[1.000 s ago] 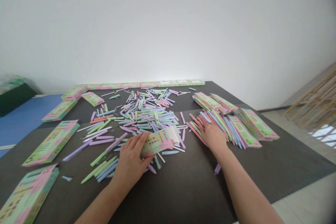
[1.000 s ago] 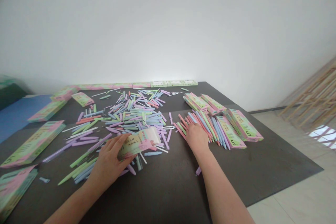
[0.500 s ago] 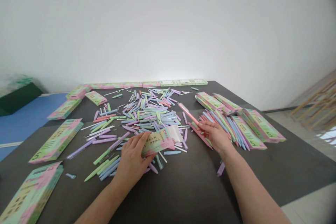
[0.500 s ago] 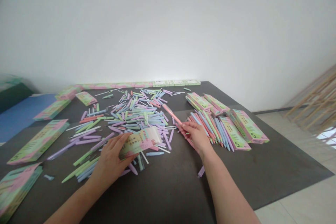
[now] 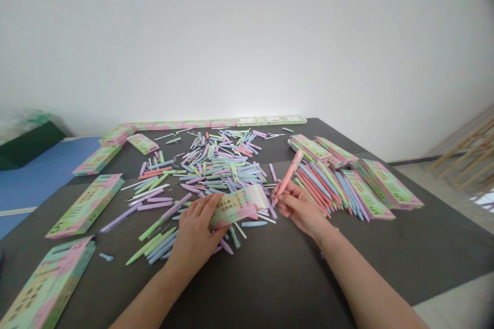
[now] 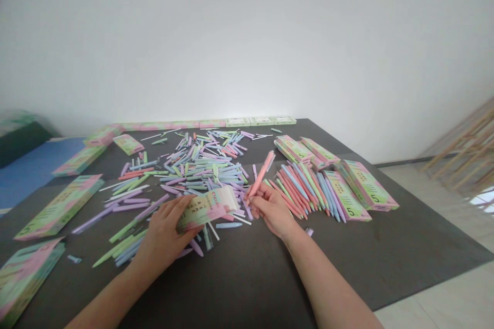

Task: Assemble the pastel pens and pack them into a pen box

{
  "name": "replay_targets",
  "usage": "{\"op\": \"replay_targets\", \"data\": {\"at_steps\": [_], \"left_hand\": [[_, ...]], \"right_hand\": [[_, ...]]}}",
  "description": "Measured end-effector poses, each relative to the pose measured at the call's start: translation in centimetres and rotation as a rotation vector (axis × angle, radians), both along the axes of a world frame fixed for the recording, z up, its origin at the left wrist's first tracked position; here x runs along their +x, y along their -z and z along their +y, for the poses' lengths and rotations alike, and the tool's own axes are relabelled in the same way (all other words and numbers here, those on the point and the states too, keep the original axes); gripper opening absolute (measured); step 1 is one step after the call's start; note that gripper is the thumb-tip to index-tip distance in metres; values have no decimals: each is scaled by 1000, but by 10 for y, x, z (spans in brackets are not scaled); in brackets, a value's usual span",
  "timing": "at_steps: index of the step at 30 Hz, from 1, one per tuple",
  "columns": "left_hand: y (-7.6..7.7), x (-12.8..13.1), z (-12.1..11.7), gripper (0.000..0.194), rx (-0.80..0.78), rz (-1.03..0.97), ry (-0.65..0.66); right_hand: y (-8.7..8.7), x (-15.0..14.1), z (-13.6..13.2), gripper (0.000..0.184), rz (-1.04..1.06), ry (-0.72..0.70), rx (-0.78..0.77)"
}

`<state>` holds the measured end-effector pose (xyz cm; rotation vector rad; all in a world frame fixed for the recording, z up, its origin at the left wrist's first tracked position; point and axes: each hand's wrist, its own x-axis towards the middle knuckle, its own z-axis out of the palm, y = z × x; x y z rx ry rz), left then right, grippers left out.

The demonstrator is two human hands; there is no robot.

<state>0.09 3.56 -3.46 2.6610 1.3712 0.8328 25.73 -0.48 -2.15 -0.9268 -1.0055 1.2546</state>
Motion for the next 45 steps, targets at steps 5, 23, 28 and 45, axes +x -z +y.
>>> {"op": "replay_targets", "data": {"at_steps": [5, 23, 28, 45], "left_hand": [[-1, -1, -1, 56, 13, 24, 1], [0, 0, -2, 58, 21, 66, 10], [-1, 0, -2, 58, 24, 59, 19], [1, -1, -1, 58, 27, 52, 26]], "right_hand": [[0, -4, -3, 33, -122, 124, 174], [-3, -12, -9, 19, -156, 201, 251], [-7, -20, -11, 35, -142, 245, 248], [2, -13, -9, 18, -136, 223, 314]]}}
